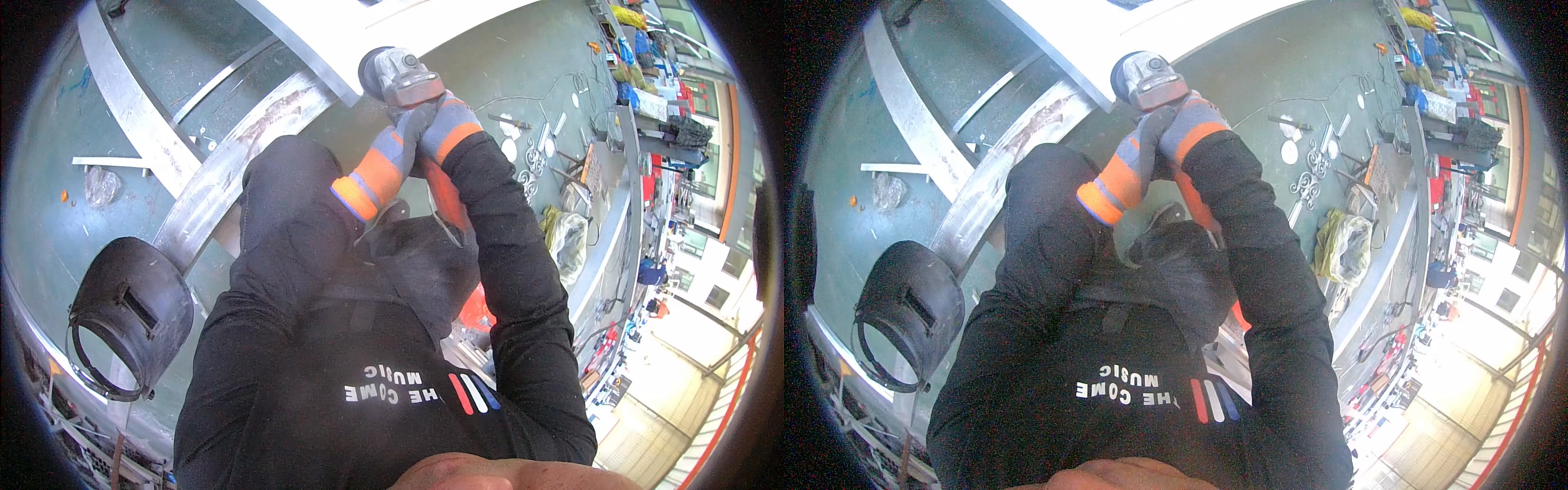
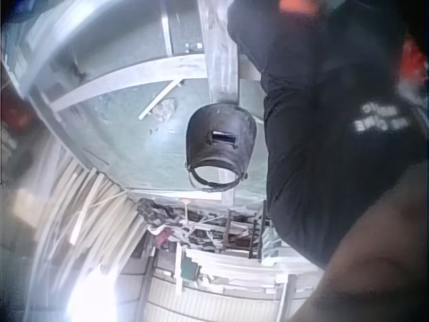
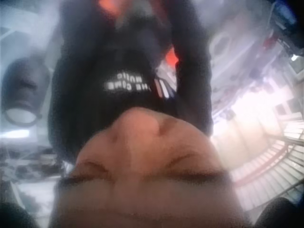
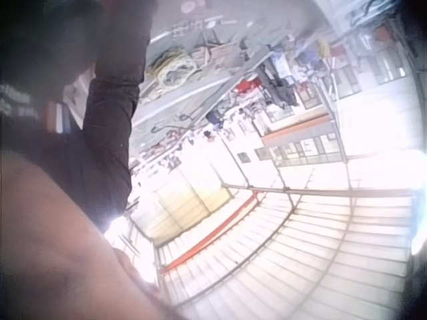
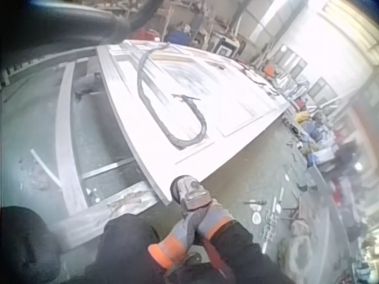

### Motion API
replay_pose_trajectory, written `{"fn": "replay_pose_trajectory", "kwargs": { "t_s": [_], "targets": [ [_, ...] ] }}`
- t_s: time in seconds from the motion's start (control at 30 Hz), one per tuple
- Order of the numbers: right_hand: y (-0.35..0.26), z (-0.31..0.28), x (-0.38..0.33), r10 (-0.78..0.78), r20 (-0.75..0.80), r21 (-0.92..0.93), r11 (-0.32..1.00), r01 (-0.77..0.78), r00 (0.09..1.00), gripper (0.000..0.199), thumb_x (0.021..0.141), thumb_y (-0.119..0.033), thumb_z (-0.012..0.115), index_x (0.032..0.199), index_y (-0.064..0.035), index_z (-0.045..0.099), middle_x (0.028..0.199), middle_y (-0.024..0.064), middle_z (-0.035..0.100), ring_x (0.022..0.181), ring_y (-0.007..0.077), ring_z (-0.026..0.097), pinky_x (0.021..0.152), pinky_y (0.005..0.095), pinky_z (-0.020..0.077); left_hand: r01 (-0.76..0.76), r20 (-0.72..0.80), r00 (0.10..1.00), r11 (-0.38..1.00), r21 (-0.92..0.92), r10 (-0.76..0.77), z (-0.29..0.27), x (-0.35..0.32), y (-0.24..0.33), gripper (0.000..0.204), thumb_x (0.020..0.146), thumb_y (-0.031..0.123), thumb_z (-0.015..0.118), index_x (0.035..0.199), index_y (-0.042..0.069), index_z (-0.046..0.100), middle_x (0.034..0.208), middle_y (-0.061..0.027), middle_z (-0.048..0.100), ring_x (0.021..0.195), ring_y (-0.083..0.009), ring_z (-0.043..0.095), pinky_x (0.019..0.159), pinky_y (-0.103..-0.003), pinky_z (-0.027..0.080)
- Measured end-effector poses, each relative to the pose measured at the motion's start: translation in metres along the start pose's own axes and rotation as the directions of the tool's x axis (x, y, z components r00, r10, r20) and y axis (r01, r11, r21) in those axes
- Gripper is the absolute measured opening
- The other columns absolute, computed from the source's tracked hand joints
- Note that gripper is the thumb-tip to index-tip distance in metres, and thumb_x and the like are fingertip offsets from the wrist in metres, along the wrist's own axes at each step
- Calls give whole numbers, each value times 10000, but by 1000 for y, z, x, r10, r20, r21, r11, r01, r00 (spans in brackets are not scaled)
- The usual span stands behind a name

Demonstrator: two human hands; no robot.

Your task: The person kneels on the floor and uses an angle grinder to smooth the edges and surface of a large white metal frame. They reposition the frame and continue grinding different sections, then set the tool down and inspect the work.

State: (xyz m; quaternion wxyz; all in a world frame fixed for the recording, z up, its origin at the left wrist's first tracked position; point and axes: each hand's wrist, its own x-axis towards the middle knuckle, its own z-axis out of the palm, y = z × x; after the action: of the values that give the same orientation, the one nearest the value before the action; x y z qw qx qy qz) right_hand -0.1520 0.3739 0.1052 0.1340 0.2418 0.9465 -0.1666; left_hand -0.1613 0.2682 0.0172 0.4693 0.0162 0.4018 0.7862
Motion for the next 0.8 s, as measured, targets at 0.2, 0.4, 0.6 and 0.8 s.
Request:
{"fn": "replay_pose_trajectory", "kwargs": {
  "t_s": [0.2,0.4,0.6,0.8],
  "targets": [
    [0,5,5,72,-35,-24,997,-73,997,529,833,-373,700,1189,11,622,1094,248,689,1065,400,657,909,415,526,97,38,995,995,-30,-96,0,-3,9,718,953,603,504,1457,94,453,1350,-149,567,1158,-307,616,897,-469,569],
    [6,2,0,-85,61,47,995,82,994,511,843,-367,682,1150,37,622,1087,282,679,1061,418,656,911,438,527,16,36,999,998,-58,-14,6,-14,4,699,956,604,495,1440,101,470,1341,-154,571,1149,-314,621,915,-468,558],
    [-5,-7,-3,6,44,-13,1000,-6,999,513,837,-361,683,1143,46,616,1088,306,670,1068,426,652,921,438,527,46,28,999,999,-17,-46,1,-2,4,671,957,585,503,1424,103,482,1325,-144,581,1144,-306,625,900,-467,567],
    [8,6,7,26,-10,-28,999,-26,1000,533,822,-377,698,1139,44,616,1091,296,677,1076,419,654,927,431,527,25,-3,1000,992,-120,-26,11,-7,8,639,954,558,525,1405,106,494,1309,-135,587,1135,-297,628,880,-482,572]
  ]
}}
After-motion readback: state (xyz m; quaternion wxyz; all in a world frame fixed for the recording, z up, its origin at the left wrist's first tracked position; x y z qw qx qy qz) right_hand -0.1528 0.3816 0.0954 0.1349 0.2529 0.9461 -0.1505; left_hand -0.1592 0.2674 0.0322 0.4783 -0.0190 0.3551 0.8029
